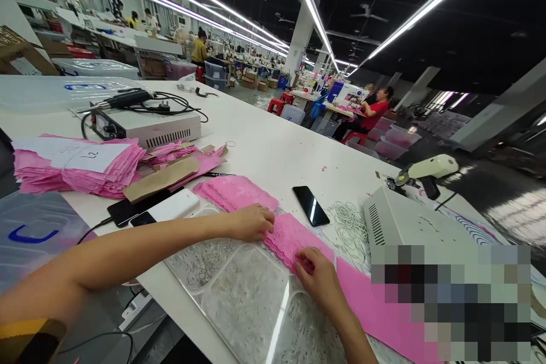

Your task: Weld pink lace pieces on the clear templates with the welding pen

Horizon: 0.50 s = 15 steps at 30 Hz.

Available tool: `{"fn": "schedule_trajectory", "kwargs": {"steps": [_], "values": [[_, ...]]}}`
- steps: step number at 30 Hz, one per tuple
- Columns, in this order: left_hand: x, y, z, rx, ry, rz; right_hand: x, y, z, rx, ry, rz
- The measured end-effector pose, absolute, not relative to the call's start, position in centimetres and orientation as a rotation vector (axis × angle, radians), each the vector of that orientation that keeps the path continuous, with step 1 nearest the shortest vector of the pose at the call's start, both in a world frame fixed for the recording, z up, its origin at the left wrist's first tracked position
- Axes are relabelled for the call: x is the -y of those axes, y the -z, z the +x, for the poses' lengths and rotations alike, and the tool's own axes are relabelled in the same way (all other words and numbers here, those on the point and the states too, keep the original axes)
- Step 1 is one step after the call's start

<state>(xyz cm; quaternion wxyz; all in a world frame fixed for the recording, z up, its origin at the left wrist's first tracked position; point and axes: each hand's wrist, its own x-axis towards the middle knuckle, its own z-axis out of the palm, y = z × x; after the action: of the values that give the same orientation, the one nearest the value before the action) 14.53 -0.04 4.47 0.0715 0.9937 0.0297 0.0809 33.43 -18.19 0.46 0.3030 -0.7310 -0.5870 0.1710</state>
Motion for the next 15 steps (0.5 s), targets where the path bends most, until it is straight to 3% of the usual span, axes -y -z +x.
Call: {"fn": "schedule_trajectory", "kwargs": {"steps": [15], "values": [[-0.3, -3.5, 16.6, -0.123, -0.079, 3.026, 18.1, 0.3, 33.6, 1.564, -0.489, -1.880]]}}
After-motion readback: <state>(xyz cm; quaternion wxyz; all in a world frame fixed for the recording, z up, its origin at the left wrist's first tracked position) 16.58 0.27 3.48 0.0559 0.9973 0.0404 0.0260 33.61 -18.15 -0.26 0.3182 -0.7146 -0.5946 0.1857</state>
